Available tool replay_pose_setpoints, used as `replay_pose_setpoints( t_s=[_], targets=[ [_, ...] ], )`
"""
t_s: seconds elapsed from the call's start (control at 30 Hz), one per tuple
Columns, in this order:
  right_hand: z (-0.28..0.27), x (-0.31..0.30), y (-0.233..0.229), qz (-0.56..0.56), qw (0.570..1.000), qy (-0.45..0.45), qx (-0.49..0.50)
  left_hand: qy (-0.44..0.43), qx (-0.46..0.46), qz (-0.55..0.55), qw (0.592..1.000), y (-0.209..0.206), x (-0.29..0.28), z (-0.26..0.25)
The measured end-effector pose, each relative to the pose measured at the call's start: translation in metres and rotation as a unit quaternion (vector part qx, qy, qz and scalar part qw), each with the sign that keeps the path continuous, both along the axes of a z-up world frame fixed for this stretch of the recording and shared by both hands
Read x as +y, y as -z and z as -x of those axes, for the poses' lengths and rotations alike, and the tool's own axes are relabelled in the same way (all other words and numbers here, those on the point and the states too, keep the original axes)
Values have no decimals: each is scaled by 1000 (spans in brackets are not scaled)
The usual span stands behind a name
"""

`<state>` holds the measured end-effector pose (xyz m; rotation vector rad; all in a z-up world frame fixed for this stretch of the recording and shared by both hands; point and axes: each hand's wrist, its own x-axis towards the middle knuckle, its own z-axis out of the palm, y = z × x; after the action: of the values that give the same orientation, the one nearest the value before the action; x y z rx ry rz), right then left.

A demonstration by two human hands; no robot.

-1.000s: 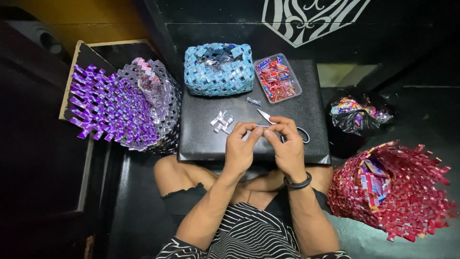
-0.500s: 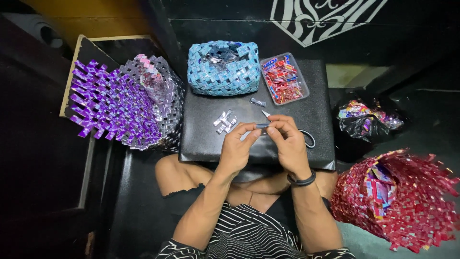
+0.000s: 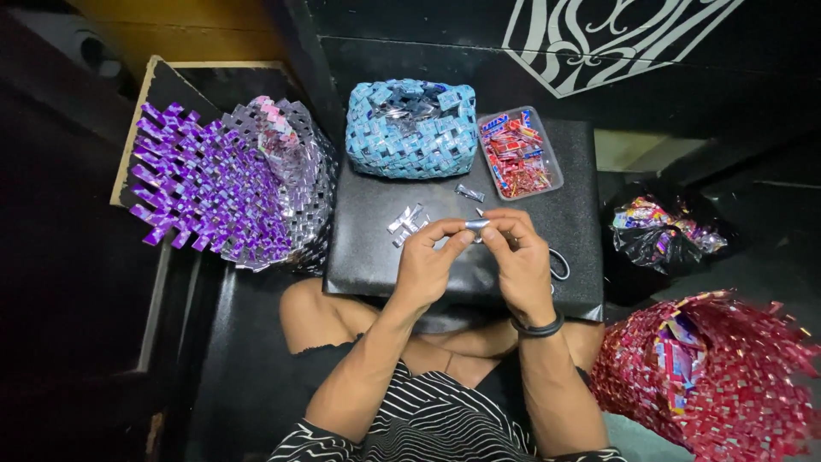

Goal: Folding and preparing plastic strips for weaving into baskets

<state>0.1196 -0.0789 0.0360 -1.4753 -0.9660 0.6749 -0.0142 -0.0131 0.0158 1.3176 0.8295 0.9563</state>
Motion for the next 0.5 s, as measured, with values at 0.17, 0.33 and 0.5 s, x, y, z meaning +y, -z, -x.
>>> replay_pose_setpoints(
  t_s=[0.17, 0.33, 0.5],
  targets=[
    [0, -1, -7, 0, 1000, 7, 22, -6, 12, -19, 1000, -4, 1, -1],
    [-1, -1, -10, -7, 999, 2, 32, 3, 16, -48, 999, 1, 4, 0],
    [2, -1, -13, -5, 999, 6, 39, 13, 33, -84, 996, -1, 4, 2]
  ],
)
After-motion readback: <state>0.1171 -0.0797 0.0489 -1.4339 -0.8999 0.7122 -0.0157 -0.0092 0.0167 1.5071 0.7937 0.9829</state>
